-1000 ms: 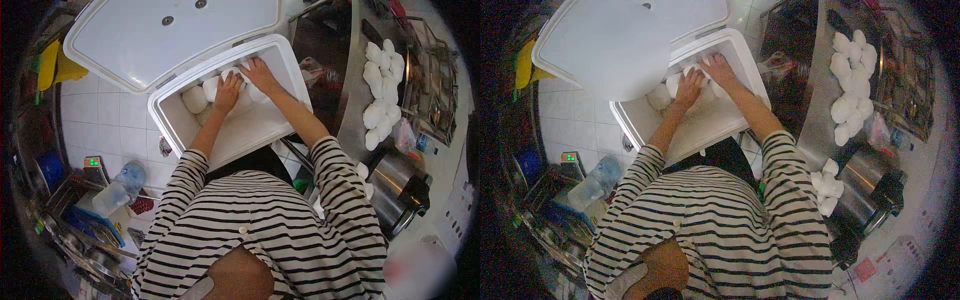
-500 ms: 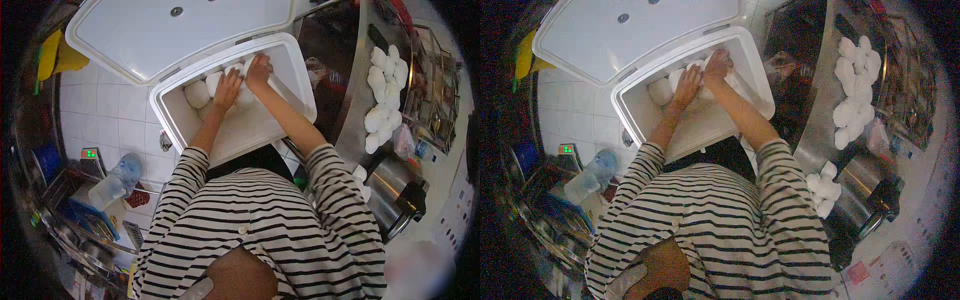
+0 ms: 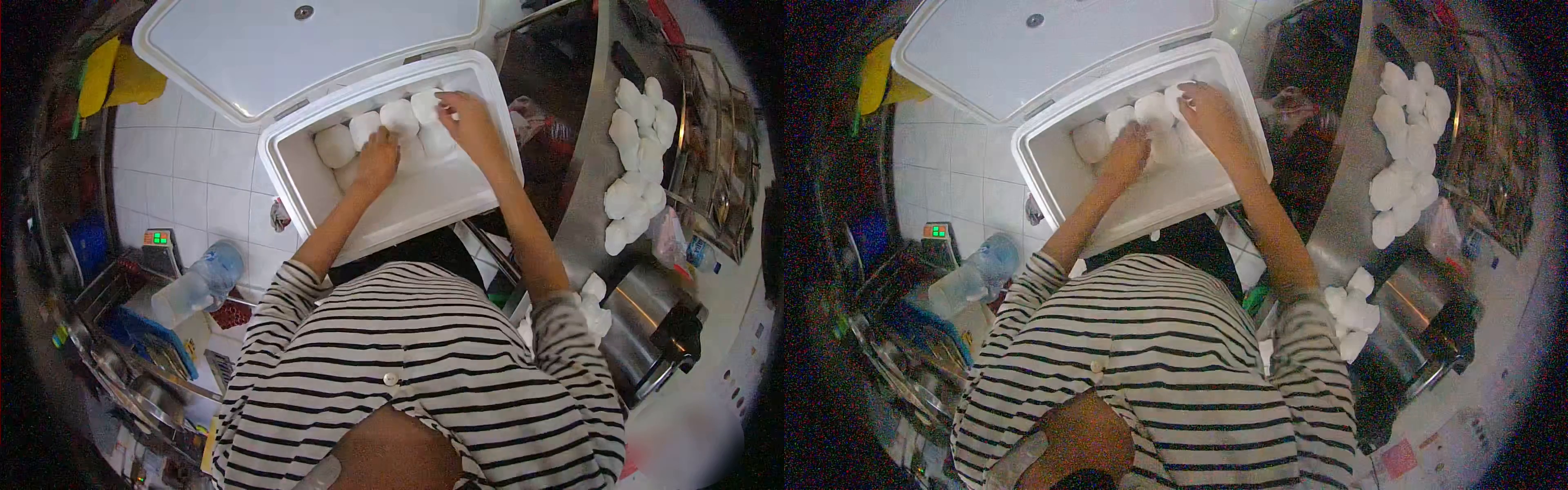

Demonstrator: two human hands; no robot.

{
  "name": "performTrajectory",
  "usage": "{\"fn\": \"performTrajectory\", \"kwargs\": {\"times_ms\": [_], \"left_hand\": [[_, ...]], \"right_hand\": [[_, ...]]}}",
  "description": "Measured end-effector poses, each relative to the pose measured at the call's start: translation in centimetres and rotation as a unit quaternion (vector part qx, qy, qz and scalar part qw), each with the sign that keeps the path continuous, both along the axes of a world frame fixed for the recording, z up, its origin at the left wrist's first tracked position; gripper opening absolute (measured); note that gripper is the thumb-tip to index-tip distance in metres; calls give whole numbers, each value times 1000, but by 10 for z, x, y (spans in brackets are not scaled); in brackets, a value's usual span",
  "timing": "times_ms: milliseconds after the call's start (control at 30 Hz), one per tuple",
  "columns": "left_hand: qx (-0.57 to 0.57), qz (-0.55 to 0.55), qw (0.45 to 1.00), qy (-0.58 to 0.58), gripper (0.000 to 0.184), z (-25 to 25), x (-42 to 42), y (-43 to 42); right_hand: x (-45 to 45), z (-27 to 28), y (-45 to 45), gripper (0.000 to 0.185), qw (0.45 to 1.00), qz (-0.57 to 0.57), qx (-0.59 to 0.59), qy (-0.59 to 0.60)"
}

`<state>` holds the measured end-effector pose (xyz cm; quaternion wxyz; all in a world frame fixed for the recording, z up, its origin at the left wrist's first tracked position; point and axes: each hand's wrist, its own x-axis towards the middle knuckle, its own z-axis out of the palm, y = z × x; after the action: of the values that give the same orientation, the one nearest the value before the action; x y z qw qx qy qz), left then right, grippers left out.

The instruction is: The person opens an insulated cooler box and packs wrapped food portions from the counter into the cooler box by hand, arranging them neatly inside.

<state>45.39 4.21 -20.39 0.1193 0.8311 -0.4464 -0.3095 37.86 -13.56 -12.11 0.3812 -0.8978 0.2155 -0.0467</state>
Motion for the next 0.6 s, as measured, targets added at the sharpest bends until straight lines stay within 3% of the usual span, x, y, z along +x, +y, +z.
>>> {"fn": "performTrajectory", "kwargs": {"times_ms": [67,100,167,200,267,333,433,467,567,600], "left_hand": [[-34,-36,997,56,51,-35,-17,4],[-51,-56,994,84,53,-47,-23,4],[-53,-43,997,-19,61,-40,-33,-13],[-55,-40,995,-68,65,-37,-37,-21],[-45,-16,997,-54,71,-23,-29,-40],[-21,-17,998,-56,80,-39,-21,-57],[-66,-24,993,-98,73,-48,-25,-54],[-112,-60,974,-189,74,-52,-31,-49],[-30,-217,956,-195,68,-60,-43,-39],[-46,-213,957,-191,67,-66,-43,-38]], "right_hand": [[-33,57,13,26,987,-119,27,-107],[-45,65,14,28,981,-140,-80,-106],[-61,72,13,33,933,-187,-292,-97],[-67,58,12,35,935,-213,-267,-91],[-77,19,11,38,935,-267,-219,-78],[-73,25,20,43,942,-258,-212,-36],[-74,20,26,46,942,-275,-191,-6],[-76,17,25,46,940,-283,-187,-15],[-76,22,23,45,942,-296,-159,-11],[-76,22,23,45,942,-296,-159,-14]]}}
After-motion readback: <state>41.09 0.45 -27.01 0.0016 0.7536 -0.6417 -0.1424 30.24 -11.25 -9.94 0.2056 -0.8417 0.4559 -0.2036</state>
